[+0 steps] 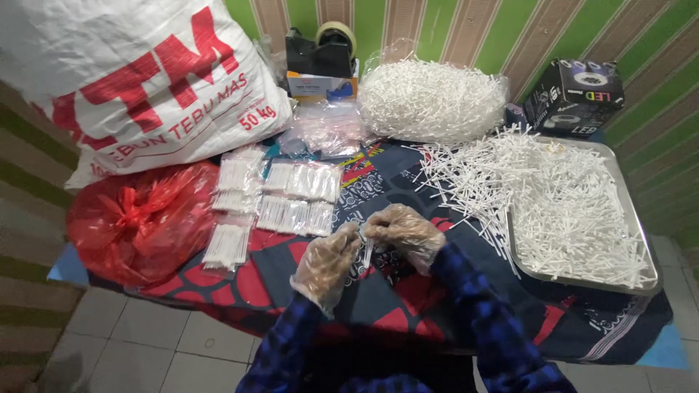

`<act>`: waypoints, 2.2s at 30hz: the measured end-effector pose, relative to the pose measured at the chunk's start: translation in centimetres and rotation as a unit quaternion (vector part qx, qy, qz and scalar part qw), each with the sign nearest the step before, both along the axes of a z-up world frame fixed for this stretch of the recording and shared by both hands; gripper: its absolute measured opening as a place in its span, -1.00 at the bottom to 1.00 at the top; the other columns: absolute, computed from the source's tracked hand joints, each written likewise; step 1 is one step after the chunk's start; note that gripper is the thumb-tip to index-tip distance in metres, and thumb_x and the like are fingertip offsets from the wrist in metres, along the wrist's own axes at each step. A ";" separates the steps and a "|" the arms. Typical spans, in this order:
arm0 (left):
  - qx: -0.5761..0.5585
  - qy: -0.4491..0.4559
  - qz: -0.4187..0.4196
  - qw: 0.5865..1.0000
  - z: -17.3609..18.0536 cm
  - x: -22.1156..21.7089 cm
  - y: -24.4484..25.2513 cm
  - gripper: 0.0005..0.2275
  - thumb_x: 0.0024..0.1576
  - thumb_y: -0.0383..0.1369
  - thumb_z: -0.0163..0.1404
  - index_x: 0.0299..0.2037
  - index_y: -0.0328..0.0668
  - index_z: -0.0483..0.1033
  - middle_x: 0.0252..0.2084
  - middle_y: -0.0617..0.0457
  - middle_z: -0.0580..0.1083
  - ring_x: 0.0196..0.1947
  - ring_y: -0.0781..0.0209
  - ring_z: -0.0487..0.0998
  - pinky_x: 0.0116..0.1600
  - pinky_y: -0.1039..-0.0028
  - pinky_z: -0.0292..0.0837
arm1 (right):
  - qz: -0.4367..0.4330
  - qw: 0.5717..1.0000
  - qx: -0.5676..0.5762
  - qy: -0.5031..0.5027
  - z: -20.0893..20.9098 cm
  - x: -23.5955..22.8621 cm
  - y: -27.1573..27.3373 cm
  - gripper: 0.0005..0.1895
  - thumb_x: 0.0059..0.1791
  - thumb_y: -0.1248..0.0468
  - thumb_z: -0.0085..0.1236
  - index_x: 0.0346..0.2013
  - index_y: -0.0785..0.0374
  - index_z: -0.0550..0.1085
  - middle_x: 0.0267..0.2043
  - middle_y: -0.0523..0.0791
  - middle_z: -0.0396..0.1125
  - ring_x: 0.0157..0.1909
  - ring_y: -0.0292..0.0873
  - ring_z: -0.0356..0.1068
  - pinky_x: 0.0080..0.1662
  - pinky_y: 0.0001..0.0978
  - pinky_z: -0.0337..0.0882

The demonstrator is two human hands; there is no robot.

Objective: The person, wearing gloves, picks up small white sticks from a tray and sorts them into bundles on a table.

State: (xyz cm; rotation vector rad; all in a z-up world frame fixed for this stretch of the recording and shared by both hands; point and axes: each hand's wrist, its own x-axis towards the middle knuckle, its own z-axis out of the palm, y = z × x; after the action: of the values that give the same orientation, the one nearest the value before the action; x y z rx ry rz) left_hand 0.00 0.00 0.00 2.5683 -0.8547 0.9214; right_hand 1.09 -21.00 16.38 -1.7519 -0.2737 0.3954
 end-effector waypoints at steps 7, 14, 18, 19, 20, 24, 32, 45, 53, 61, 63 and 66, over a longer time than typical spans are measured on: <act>0.014 -0.047 0.027 0.998 -5.8 -2.1 -1.9 -0.63 0.20 -0.21 -0.02 0.25 0.20 0.45 0.19 0.23 0.50 0.20 0.27 0.49 0.31 0.22 0.34 | -0.045 0.977 -0.210 0.014 -2.2 1.0 1.7 -0.78 -0.08 0.00 0.29 -0.20 -0.07 0.68 -0.18 -0.18 0.56 -0.08 -0.11 0.56 -0.02 -0.27 0.53; 0.003 -0.050 0.065 0.997 -6.2 -4.0 -2.5 -0.55 0.12 -0.29 0.01 0.27 0.08 0.43 0.19 0.10 0.50 0.17 0.11 0.52 0.39 -0.01 0.26 | -0.097 0.978 -0.186 -0.004 -4.6 -1.0 0.7 -0.74 -0.06 0.15 0.25 -0.07 -0.09 0.63 -0.07 -0.15 0.55 0.02 -0.06 0.54 0.07 -0.21 0.51; -0.057 0.011 0.074 0.996 -2.7 -4.9 -2.6 -0.56 0.10 -0.23 0.07 0.24 0.21 0.45 0.09 0.13 0.57 0.09 0.17 0.59 0.36 0.11 0.28 | -0.076 0.963 -0.230 -0.118 -1.2 -3.5 -0.2 -0.69 -0.03 0.16 0.31 -0.02 0.16 0.60 -0.09 0.06 0.54 -0.01 0.12 0.55 0.05 -0.04 0.54; -0.057 0.012 0.074 0.996 -3.1 -4.7 -2.5 -0.56 0.10 -0.23 0.07 0.24 0.21 0.45 0.09 0.13 0.57 0.09 0.17 0.59 0.36 0.11 0.28 | -0.076 0.963 -0.231 -0.118 -2.4 -4.3 -0.3 -0.69 -0.03 0.16 0.31 -0.02 0.16 0.60 -0.09 0.06 0.54 -0.01 0.12 0.55 0.05 -0.04 0.54; -0.058 0.006 0.071 0.996 -3.5 -4.5 -2.3 -0.58 0.09 -0.25 0.08 0.21 0.18 0.48 0.07 0.12 0.58 0.09 0.17 0.59 0.38 0.10 0.26 | -0.071 0.939 -0.280 -0.187 -3.6 -5.1 -0.5 -0.66 -0.04 0.06 0.31 -0.02 0.07 0.58 -0.11 -0.01 0.52 0.00 0.05 0.53 0.06 -0.08 0.54; -0.031 -0.011 0.049 0.998 -2.3 -4.6 -1.7 -0.54 0.02 -0.37 0.10 0.20 0.03 0.48 0.11 0.01 0.55 0.15 0.06 0.55 0.41 0.03 0.17 | -0.102 0.866 -0.359 -0.334 -10.0 -5.6 1.0 -0.58 -0.09 -0.07 0.31 0.01 -0.08 0.56 -0.07 -0.17 0.50 0.03 -0.14 0.50 -0.02 -0.28 0.59; -0.052 0.014 0.044 0.998 0.3 -5.2 -2.4 -0.52 -0.01 -0.38 0.10 0.19 0.07 0.48 0.09 0.03 0.56 0.15 0.08 0.55 0.42 0.06 0.17 | -0.065 0.878 -0.310 -0.360 -5.5 -7.2 1.2 -0.68 -0.06 0.13 0.23 0.00 -0.07 0.58 -0.09 -0.19 0.49 -0.09 -0.04 0.54 -0.25 -0.13 0.60; -0.165 -0.164 0.054 0.971 11.2 -3.9 -4.4 -0.76 0.12 -0.36 0.08 -0.04 0.24 0.64 -0.09 0.21 0.64 -0.08 0.20 0.67 0.23 0.23 0.45 | -0.130 0.924 -0.189 -0.305 -4.9 1.3 -9.8 -0.66 -0.03 0.04 0.19 0.02 -0.05 0.52 -0.03 -0.22 0.46 -0.04 -0.06 0.51 -0.17 -0.19 0.57; -0.031 -0.099 -0.038 0.994 8.0 3.3 -10.3 -0.76 0.09 -0.53 0.01 -0.06 -0.05 0.52 -0.15 0.08 0.57 -0.08 0.13 0.62 0.26 0.18 0.39 | -0.172 0.947 -0.049 -0.268 -1.6 6.2 -12.6 -0.71 -0.03 0.06 0.20 -0.04 0.00 0.53 -0.05 -0.19 0.46 -0.06 -0.07 0.50 -0.17 -0.21 0.57; 0.015 -0.175 0.017 0.984 1.8 10.1 -15.1 -0.64 0.08 -0.60 -0.01 0.10 -0.17 0.46 -0.16 -0.01 0.35 -0.07 0.26 0.47 0.33 0.09 0.39 | -0.204 0.948 0.094 -0.225 -2.3 6.0 -12.8 -0.75 -0.03 0.09 0.20 -0.10 0.06 0.53 -0.08 -0.17 0.45 -0.09 -0.08 0.49 -0.16 -0.23 0.57; 0.082 0.052 -0.005 0.995 -5.4 15.0 -15.3 -0.81 0.25 -0.17 -0.11 -0.01 0.16 0.50 -0.17 0.05 0.56 -0.03 0.17 0.59 0.41 -0.08 0.20 | -0.212 0.943 0.151 -0.207 -2.7 5.5 -13.2 -0.76 -0.03 0.09 0.20 -0.13 0.08 0.53 -0.09 -0.16 0.45 -0.10 -0.08 0.49 -0.15 -0.23 0.57; 0.138 0.116 -0.018 0.983 5.6 10.6 -14.2 -0.78 0.26 -0.17 -0.15 -0.03 0.14 0.53 -0.11 0.14 0.57 0.05 0.22 0.56 0.47 -0.08 0.11 | -0.222 0.934 0.207 -0.188 -3.0 5.7 -13.5 -0.78 -0.03 0.10 0.20 -0.16 0.10 0.53 -0.10 -0.15 0.45 -0.11 -0.09 0.48 -0.15 -0.24 0.57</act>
State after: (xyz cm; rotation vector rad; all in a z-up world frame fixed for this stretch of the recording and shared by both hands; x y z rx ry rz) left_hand 10.59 -14.18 5.63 2.8095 -1.0169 0.5065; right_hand 6.78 -34.52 13.34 -1.4038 -0.2032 -0.3143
